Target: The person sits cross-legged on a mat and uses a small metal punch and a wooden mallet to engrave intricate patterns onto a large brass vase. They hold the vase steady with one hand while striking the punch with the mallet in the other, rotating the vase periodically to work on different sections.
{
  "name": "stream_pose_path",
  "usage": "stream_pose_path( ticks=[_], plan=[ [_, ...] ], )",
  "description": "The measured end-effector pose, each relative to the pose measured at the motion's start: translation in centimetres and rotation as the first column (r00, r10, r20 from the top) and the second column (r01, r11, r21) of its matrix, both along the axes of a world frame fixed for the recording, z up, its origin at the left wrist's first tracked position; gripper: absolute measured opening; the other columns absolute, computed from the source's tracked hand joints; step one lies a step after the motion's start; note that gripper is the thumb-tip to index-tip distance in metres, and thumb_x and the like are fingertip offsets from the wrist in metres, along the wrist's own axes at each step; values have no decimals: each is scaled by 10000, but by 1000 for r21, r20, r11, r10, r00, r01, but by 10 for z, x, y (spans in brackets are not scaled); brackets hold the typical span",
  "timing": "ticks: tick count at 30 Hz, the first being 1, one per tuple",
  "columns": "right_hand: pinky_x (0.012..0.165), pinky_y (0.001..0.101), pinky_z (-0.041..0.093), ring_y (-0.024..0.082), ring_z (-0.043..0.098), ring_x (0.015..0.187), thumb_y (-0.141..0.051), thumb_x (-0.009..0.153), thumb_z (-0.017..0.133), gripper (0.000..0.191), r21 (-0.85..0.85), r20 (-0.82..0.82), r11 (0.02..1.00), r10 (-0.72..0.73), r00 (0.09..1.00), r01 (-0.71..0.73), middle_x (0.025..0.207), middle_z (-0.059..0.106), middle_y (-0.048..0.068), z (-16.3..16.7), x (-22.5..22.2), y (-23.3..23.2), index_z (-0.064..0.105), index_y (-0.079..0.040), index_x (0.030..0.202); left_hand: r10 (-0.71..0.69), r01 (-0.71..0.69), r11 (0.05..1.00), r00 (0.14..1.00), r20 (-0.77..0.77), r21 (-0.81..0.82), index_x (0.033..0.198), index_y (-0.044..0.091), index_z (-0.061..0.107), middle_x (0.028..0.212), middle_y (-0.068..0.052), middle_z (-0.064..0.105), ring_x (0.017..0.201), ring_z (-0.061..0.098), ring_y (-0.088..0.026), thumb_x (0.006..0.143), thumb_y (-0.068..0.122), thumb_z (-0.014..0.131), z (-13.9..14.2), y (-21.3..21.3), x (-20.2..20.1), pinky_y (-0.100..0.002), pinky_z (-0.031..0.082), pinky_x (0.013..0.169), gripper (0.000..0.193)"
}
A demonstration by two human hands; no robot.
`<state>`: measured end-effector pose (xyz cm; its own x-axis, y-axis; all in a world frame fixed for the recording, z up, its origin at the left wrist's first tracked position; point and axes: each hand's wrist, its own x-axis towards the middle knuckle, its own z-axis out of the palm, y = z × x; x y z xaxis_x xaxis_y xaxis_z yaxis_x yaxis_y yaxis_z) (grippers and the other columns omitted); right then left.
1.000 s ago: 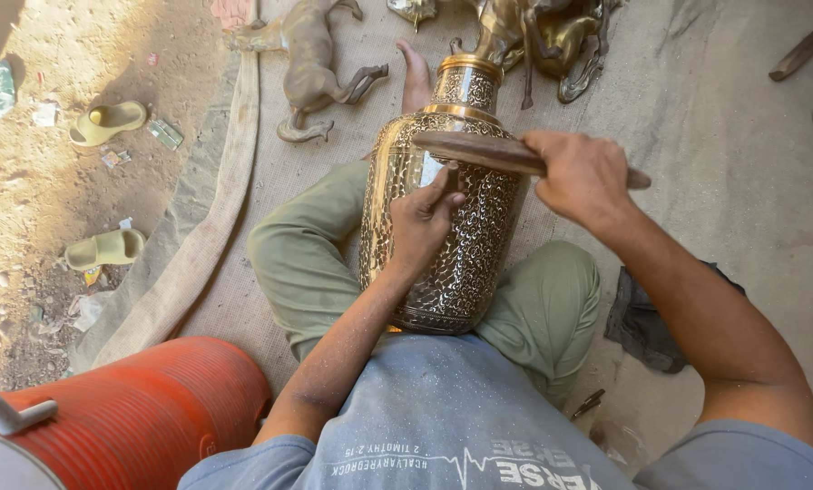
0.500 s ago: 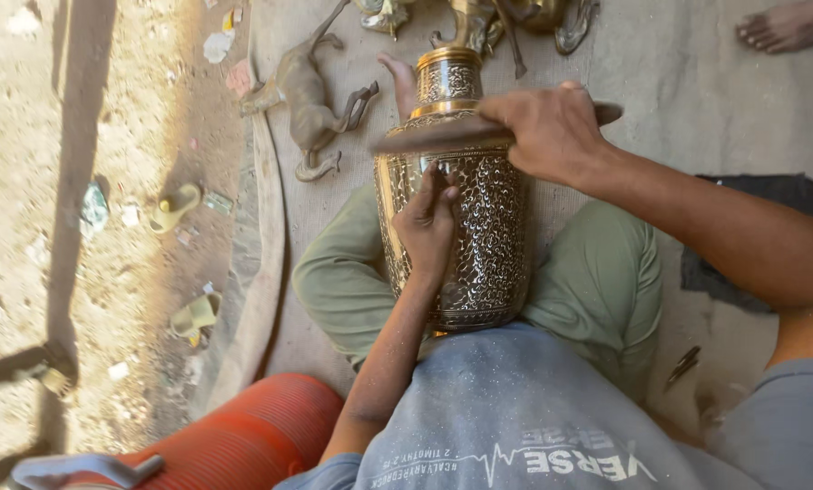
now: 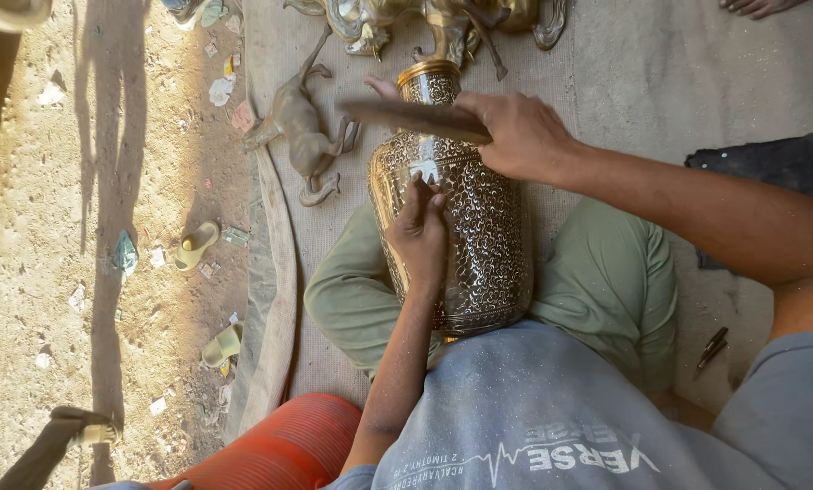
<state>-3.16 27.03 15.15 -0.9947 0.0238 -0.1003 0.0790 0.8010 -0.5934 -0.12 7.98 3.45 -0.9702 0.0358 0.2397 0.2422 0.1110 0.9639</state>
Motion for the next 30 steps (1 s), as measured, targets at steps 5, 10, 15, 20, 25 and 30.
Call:
stream_pose_path(
  ticks=[5,10,15,20,25,30],
  plan=[
    [864,446,478,206,701,755,-45,856,643,405,234,-48,964,144,988,-129,882,734,43,-5,-1,4,688,-212,1222,4,-5,999,1000,11,37,1376,64,655,1020,-59,796,917,696,-55,988,-11,667,0,1,-2,-218,571,817,395],
    [894,509,482,184,700,742,-58,891,661,348,382,-10,913,161,987,-145,876,739,3,-17,1,8,714,-256,1172,5,-4,999,1000,-27,44,1403,64,625,1024,-61,788,935,700,-61,968,-32,654,-1,2,0,-216,570,834,447],
    [928,559,435,177,687,764,-14,837,696,432,309,-76,946,132,988,-103,843,730,2,-24,-1,6,708,-229,1210,16,-14,1000,999,50,-26,1363,80,650,1029,-70,801,890,730,-67,961,-22,684,0,1,-1,-223,603,797,416],
    [856,505,494,182,684,765,-9,868,669,428,157,-11,986,55,998,-53,890,703,16,-19,4,3,668,-210,1246,0,1,1000,999,-51,19,1375,72,646,1050,-78,799,940,737,-85,979,-29,664,-2,0,-2,-241,600,831,409],
    [875,510,482,202,707,780,-30,851,698,448,255,-94,964,101,990,-74,898,739,24,-14,9,1,669,-218,1256,1,-1,1000,1000,-2,2,1357,90,662,1030,-76,805,903,742,-91,978,-10,672,-5,-1,-3,-237,611,780,392],
    [885,527,474,211,740,846,-31,858,688,422,411,-70,904,159,985,-117,1017,768,1,-10,11,-3,685,-249,1219,8,-11,999,998,-65,-37,1389,120,629,1042,-80,797,925,753,-83,963,-5,655,0,-1,-2,-237,599,808,446]
  ],
)
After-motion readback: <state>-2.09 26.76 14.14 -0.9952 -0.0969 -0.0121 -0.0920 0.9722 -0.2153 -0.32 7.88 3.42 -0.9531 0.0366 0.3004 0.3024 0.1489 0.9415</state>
